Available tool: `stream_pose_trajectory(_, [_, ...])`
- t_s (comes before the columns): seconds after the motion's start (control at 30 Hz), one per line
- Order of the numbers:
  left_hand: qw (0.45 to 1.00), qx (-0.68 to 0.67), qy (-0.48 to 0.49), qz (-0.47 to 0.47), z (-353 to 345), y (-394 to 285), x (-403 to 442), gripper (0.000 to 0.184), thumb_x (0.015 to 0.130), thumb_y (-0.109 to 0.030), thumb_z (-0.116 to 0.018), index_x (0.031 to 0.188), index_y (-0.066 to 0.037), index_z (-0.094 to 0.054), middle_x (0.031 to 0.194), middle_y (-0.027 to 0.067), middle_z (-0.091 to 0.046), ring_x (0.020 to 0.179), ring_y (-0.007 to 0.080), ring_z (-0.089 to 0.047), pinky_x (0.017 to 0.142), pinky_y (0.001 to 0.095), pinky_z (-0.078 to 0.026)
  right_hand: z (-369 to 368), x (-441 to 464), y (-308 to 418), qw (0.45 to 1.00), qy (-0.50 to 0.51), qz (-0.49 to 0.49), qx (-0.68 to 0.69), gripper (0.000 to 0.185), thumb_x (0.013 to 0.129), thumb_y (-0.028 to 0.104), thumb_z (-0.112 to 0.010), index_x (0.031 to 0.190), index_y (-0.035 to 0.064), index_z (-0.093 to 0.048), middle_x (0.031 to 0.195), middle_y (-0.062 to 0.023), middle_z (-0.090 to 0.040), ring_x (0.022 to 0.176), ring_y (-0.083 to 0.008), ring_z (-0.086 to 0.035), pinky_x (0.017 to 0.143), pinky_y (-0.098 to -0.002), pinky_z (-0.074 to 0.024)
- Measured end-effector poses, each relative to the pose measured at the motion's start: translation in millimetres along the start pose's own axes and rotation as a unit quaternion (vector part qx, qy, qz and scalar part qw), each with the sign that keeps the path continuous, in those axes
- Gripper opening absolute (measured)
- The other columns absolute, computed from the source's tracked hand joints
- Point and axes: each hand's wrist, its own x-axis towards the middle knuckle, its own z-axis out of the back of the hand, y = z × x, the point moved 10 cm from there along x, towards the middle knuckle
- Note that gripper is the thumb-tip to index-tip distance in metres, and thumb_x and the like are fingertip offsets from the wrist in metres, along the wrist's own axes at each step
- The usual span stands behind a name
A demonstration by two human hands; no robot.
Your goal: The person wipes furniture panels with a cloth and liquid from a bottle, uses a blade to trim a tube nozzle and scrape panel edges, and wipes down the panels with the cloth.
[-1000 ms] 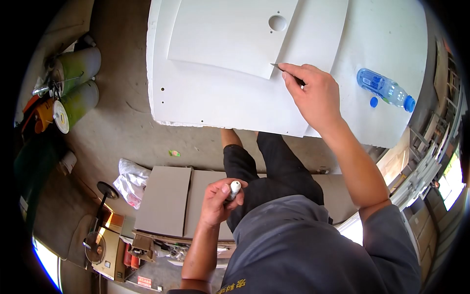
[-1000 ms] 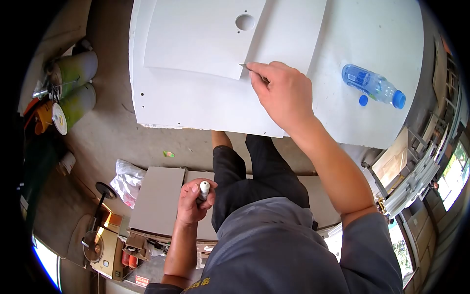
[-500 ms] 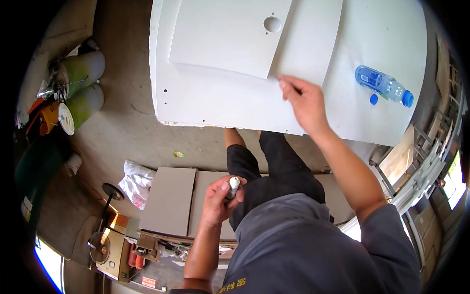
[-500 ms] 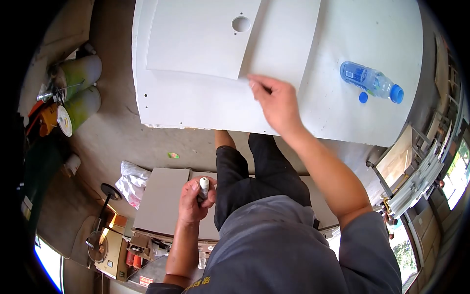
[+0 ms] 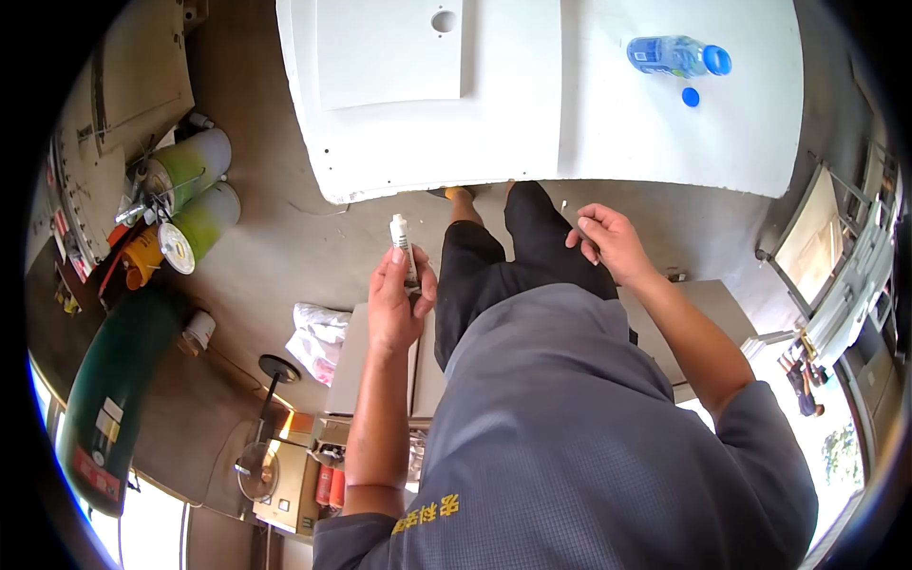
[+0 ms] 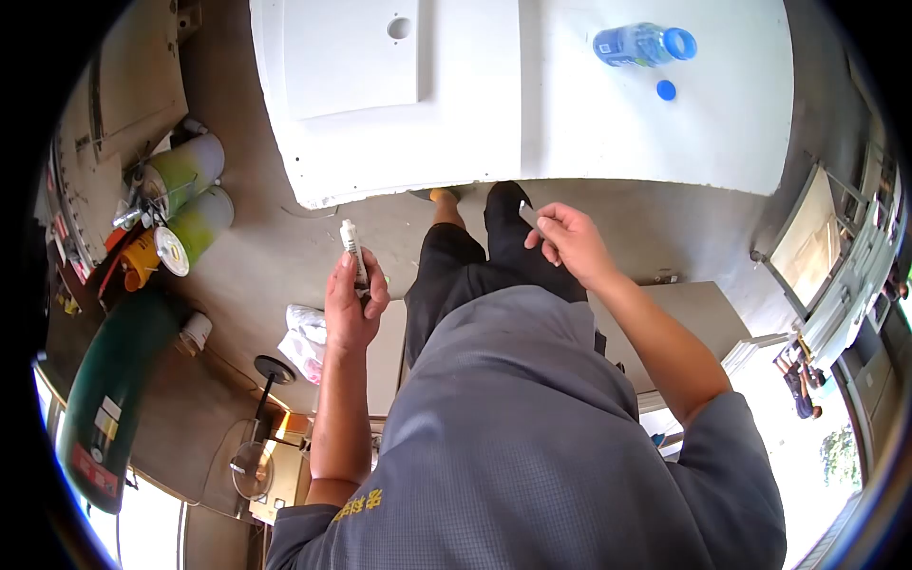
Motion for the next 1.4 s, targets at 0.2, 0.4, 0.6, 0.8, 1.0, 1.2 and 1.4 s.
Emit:
stream_pose_trajectory(0.2, [0.997,0.056,0.042,0.01,-29,-18,-6,0.027,0.103,-0.03,-0.048,0.11,-0.005,-0.055,0.074,0.0053,-0.056,0.054,0.0073,-0.037,0.049,0.0218,-0.029,31,-4,-14,0.996,-0.028,-0.004,0.089,0.017,0.102,0.016,-0.053,0.107,0.0038,-0.062,0.08,0.001,-0.058,0.063,-0.0057,-0.049,0.057,-0.0211,-0.0394])
stream_pose_trajectory(0.4, [0.985,0.086,0.151,0.005,-80,-38,-13,0.032,0.102,-0.013,-0.047,0.131,-0.001,-0.051,0.102,0.0089,-0.064,0.063,0.0073,-0.04,0.055,0.0224,-0.033,24,9,11,0.989,-0.018,0.055,0.133,0.019,0.1,0.017,-0.056,0.109,0.0031,-0.066,0.082,0.0022,-0.06,0.07,-0.0072,-0.053,0.065,-0.0239,-0.0442])
stream_pose_trajectory(0.6, [0.965,0.24,0.101,0.03,-115,-32,30,0.026,0.105,-0.022,-0.046,0.119,-0.002,-0.056,0.081,0.0042,-0.059,0.056,0.0063,-0.038,0.049,0.0212,-0.031,61,9,12,0.975,-0.076,0.138,0.159,0.022,0.096,0.012,-0.063,0.114,0.0009,-0.068,0.09,-0.0019,-0.067,0.078,-0.0101,-0.06,0.076,-0.0275,-0.0496])
stream_pose_trajectory(0.8, [0.903,0.401,0.136,0.073,-177,59,160,0.022,0.104,-0.026,-0.051,0.111,-0.006,-0.055,0.073,-0.0014,-0.048,0.058,0.0057,-0.038,0.048,0.0231,-0.03,193,25,-21,0.932,-0.335,0.109,0.084,0.024,0.087,0.013,-0.07,0.106,-0.0002,-0.071,0.091,-0.0054,-0.073,0.081,-0.0139,-0.067,0.072,-0.0305,-0.0533])
stream_pose_trajectory(1.0, [0.863,0.462,0.155,0.129,-257,116,203,0.019,0.101,-0.025,-0.053,0.101,-0.006,-0.052,0.072,0.0008,-0.051,0.058,0.007,-0.04,0.048,0.0242,-0.031,245,36,8,0.894,-0.421,0.134,-0.077,0.027,0.08,0.014,-0.074,0.102,0.0005,-0.068,0.09,-0.0115,-0.073,0.082,-0.0228,-0.069,0.074,-0.0348,-0.0531])
stream_pose_trajectory(1.2, [0.858,0.461,0.218,0.06,-280,118,192,0.021,0.103,-0.025,-0.053,0.099,-0.005,-0.054,0.072,-0.0011,-0.049,0.058,0.0057,-0.041,0.05,0.0235,-0.033,180,25,47,0.923,-0.319,0.215,0.022,0.028,0.094,0.025,-0.067,0.108,0.0017,-0.064,0.092,-0.0066,-0.065,0.084,-0.0172,-0.06,0.077,-0.033,-0.0485])
stream_pose_trajectory(1.4, [0.9,0.346,0.255,0.073,-290,64,131,0.026,0.107,-0.023,-0.042,0.111,-0.003,-0.059,0.068,-0.0051,-0.04,0.053,0.0044,-0.034,0.049,0.0213,-0.026,135,-12,75,0.878,-0.258,0.314,0.255,0.024,0.103,0.021,-0.055,0.106,-0.001,-0.064,0.089,-0.0032,-0.067,0.084,-0.0098,-0.06,0.083,-0.0265,-0.0474])
